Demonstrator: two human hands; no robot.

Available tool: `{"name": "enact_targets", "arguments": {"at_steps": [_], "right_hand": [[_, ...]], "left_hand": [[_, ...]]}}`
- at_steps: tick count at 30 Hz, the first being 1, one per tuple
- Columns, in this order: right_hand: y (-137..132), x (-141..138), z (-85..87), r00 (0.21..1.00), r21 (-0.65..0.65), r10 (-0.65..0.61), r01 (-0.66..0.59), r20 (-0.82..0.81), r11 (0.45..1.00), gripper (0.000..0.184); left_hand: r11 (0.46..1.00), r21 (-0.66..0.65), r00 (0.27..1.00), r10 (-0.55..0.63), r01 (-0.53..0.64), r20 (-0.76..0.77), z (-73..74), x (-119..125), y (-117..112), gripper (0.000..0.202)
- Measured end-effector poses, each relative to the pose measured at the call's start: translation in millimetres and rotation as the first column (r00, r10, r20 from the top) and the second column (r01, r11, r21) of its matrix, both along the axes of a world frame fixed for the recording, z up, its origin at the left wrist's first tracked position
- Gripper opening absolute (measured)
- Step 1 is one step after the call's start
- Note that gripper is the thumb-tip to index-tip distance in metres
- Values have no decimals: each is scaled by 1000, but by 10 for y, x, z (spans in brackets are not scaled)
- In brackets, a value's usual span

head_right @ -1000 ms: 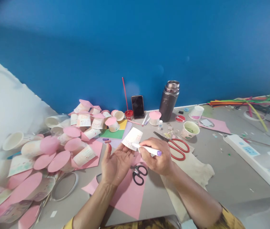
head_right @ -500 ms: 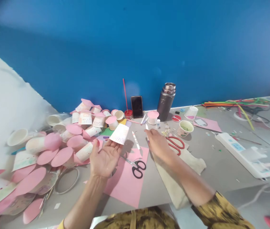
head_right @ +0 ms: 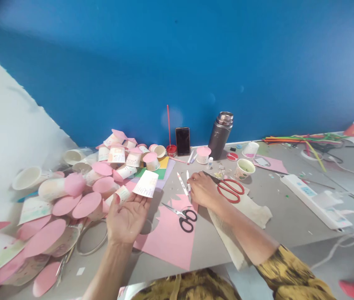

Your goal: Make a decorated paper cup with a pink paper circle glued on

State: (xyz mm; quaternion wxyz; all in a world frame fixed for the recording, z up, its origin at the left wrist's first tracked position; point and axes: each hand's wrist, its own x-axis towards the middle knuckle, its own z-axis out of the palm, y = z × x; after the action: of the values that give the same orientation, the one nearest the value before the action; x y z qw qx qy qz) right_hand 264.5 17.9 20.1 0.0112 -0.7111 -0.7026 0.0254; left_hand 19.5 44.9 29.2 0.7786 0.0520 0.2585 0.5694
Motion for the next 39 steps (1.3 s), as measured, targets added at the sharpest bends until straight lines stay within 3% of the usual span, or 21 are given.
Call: {"name": "enact_targets", "arguments": {"at_steps": [7, 12, 16, 22, 26, 30, 34, 36, 39], "right_hand": [[259, -283, -114, 991, -31, -123, 122, -46, 992, 23], [309, -296, -235, 973, -20, -190, 189, -132, 982, 22], [307, -242, -262, 932, 36, -208, 229, -296, 973, 32], [253, 30, -211, 745, 117, -35, 151, -666, 982, 41], [132, 120, -145, 603, 183, 96, 84, -792, 979, 45], [1, 95, -118, 535, 303, 159, 194, -830, 933, 34], [-54, 125, -144, 580, 417, 141, 376, -802, 827, 29], [-51, 159, -166, 675, 452, 110, 355, -729, 818, 31], [-36, 161, -217, 774, 473, 123, 245, -621, 846, 27]], "left_hand": [[999, 11, 999, -37, 37, 25, -72, -11, 30, 55], [998, 4, 997, -62, 62, 50, -123, -30, 26, 55], [998, 4, 996, -64, 64, 67, -118, -34, 23, 56], [999, 12, 997, -51, 51, 53, -161, -6, 45, 58], [998, -1, 997, -56, 56, 50, -167, 29, 30, 58], [996, 10, 994, -93, 92, 63, -125, 108, -14, 60], [993, 48, 994, -108, 106, 23, -120, 198, -17, 60], [994, 54, 996, -91, 90, 2, -144, 222, 7, 59], [997, 45, 998, -65, 66, -16, -181, 226, 54, 57]]}}
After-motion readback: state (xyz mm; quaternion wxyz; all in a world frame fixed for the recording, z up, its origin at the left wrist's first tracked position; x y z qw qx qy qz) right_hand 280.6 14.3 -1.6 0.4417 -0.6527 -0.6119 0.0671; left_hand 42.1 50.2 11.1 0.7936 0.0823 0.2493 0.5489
